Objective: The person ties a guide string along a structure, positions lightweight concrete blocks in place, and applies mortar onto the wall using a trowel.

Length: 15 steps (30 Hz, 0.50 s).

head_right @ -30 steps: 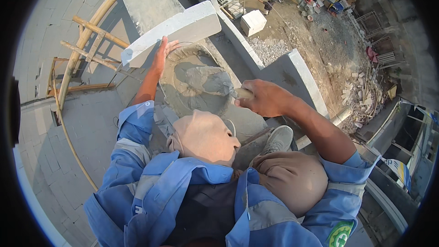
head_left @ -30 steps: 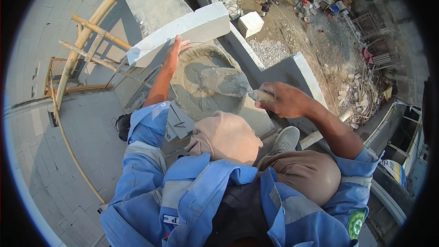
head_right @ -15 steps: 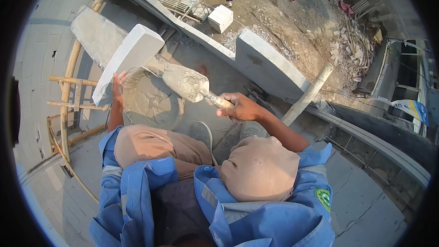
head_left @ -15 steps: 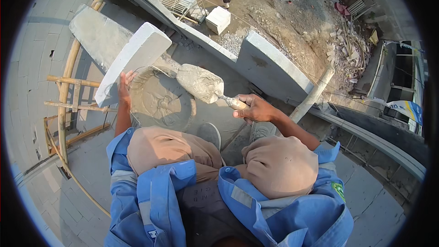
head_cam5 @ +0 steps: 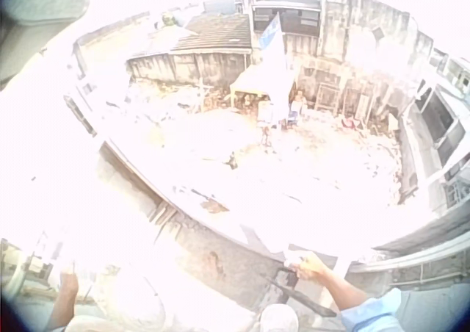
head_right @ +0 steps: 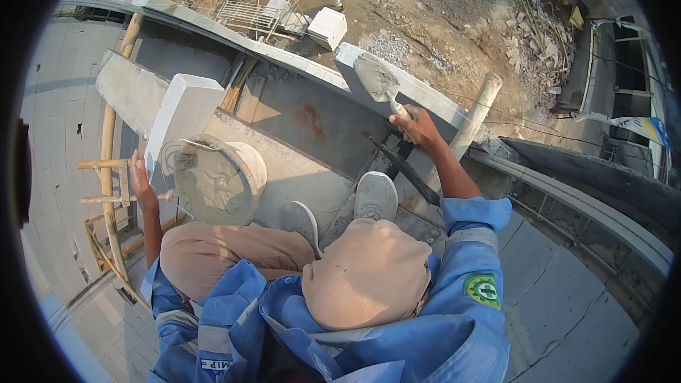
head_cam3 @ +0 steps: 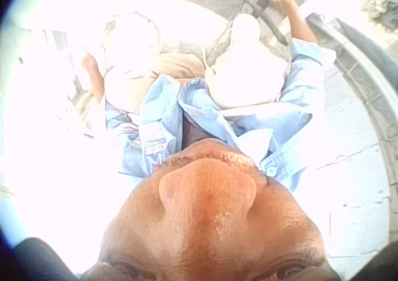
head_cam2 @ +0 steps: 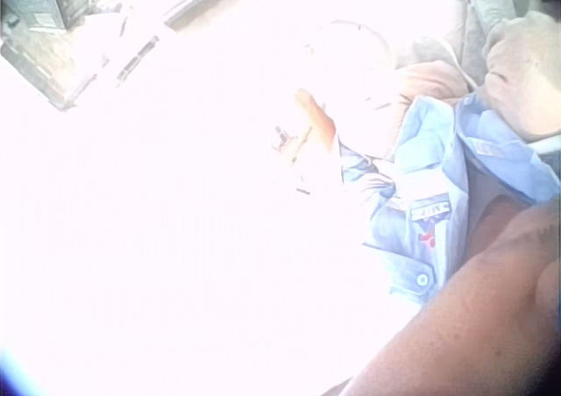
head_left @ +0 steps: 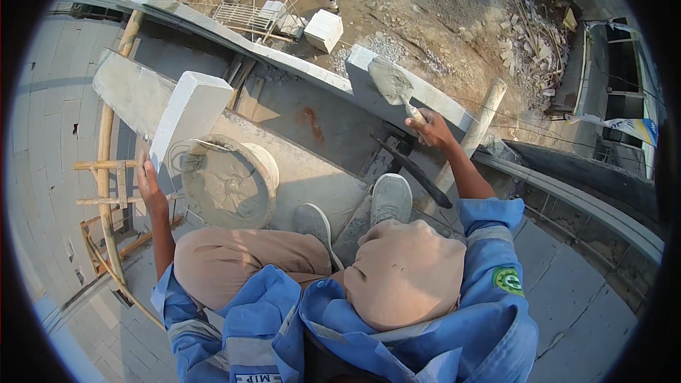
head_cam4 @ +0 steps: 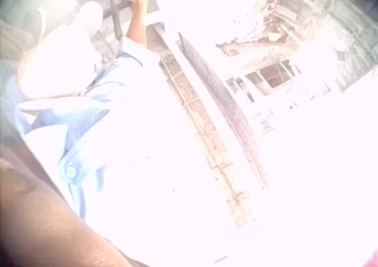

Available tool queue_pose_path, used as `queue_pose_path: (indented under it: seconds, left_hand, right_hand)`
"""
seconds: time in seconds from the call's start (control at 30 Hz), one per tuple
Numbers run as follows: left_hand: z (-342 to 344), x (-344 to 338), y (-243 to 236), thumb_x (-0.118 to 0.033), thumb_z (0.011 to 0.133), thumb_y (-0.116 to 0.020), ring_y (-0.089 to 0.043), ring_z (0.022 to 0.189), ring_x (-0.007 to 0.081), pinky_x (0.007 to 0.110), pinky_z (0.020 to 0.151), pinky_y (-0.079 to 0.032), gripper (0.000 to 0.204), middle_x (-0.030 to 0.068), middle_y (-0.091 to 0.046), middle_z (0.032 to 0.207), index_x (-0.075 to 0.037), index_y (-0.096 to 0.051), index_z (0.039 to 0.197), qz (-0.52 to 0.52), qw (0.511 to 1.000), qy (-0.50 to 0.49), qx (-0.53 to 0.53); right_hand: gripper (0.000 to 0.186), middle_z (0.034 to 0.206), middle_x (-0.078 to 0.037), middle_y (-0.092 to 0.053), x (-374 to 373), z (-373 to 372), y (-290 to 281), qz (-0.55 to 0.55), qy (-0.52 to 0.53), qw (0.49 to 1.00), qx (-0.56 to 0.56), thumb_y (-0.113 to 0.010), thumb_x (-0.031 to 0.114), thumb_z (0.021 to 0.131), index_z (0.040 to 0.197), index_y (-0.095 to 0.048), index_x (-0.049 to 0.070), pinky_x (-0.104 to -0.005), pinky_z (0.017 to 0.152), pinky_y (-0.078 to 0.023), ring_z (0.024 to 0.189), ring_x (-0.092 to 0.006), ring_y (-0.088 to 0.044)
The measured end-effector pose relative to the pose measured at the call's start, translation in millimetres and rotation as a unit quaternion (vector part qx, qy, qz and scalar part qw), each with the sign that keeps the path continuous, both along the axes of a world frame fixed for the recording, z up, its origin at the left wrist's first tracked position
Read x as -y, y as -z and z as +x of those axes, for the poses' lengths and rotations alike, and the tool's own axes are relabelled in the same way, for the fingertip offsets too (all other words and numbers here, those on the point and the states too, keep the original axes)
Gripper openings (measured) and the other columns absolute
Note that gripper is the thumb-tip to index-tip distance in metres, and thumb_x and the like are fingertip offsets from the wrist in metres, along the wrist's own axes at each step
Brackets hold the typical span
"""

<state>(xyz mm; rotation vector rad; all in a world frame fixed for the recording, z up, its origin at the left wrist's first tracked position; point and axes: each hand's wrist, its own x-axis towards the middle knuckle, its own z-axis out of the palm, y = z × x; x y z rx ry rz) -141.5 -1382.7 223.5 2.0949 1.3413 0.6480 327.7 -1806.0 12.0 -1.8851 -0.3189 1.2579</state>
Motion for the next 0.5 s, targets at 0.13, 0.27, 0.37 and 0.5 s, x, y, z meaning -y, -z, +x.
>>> queue_pose_path:
  seconds: [0.13,0.27,0.37,0.5]
  left_hand:
    - [15,28,-68,-0.047,0.103,-0.043,-0.045,0.135,0.0296,0.042,0.110,-0.036,0.063,0.0197,-0.044,0.147,-0.001,-0.041,0.146,-0.075,0.997,-0.023,0.021]
    - [55,70,-116,-0.049,0.101,-0.045,-0.047,0.134,0.0282,0.042,0.107,-0.040,0.066,0.0205,-0.044,0.146,-0.002,-0.039,0.147,-0.081,0.997,-0.004,-0.012]
    - [76,92,-118,-0.049,0.101,-0.045,-0.050,0.131,0.0277,0.041,0.105,-0.042,0.066,0.0193,-0.046,0.145,-0.003,-0.040,0.147,-0.076,0.995,0.058,-0.024]
    - [78,95,-102,-0.043,0.101,-0.049,-0.054,0.126,0.0247,0.038,0.100,-0.046,0.061,0.0178,-0.049,0.142,0.001,-0.044,0.143,-0.113,0.977,0.128,-0.126]
  right_hand:
    - [0.046,0.083,-0.011,-0.067,-28,26,37,-0.035,-0.045,0.984,0.171,-0.072,0.041,0.084,0.108,-0.064,0.003,-0.0376,0.070,-0.052,0.076,-0.0238,-0.066]
    - [0.049,0.102,-0.018,-0.070,-70,28,48,-0.116,-0.103,0.919,0.364,-0.068,0.038,0.085,0.125,-0.060,0.010,-0.0451,0.084,-0.052,0.098,-0.0345,-0.067]
    - [0.050,0.111,-0.017,-0.068,-79,28,59,-0.137,-0.136,0.901,0.390,-0.067,0.036,0.086,0.129,-0.058,0.014,-0.0461,0.086,-0.052,0.102,-0.0357,-0.066]
    - [0.048,0.120,-0.013,-0.064,-69,23,75,-0.140,-0.136,0.872,0.449,-0.066,0.032,0.086,0.131,-0.056,0.015,-0.0459,0.084,-0.054,0.099,-0.0346,-0.067]
